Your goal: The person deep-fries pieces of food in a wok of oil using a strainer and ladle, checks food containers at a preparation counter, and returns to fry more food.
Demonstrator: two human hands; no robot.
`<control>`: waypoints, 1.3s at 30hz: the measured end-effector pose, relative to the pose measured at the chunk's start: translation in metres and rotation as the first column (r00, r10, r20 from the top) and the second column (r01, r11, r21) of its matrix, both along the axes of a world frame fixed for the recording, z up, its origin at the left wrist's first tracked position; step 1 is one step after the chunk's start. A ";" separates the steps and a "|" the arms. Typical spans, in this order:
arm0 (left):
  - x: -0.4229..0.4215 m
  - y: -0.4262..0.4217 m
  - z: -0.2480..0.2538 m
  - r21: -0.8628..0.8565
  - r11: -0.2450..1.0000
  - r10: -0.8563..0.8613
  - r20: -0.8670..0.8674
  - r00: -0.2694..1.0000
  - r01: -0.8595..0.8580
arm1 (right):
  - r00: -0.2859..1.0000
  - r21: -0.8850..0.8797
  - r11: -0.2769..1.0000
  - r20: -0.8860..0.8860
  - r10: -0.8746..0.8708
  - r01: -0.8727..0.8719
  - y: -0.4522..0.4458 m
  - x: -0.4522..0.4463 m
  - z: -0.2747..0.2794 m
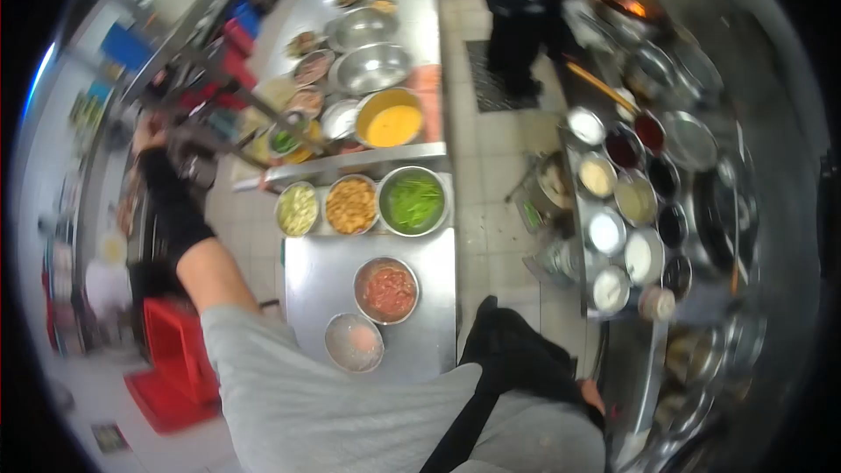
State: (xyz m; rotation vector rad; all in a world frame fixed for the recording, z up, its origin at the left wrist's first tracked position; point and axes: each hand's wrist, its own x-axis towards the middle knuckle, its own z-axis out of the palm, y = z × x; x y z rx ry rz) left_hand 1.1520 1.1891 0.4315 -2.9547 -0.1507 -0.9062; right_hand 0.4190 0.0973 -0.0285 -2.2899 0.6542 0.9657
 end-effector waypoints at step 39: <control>-1.010 -1.169 0.036 -0.547 -0.204 -0.188 0.836 -0.516 -0.812 | 0.055 0.116 0.114 0.425 -0.904 0.987 0.058 -0.484 -0.077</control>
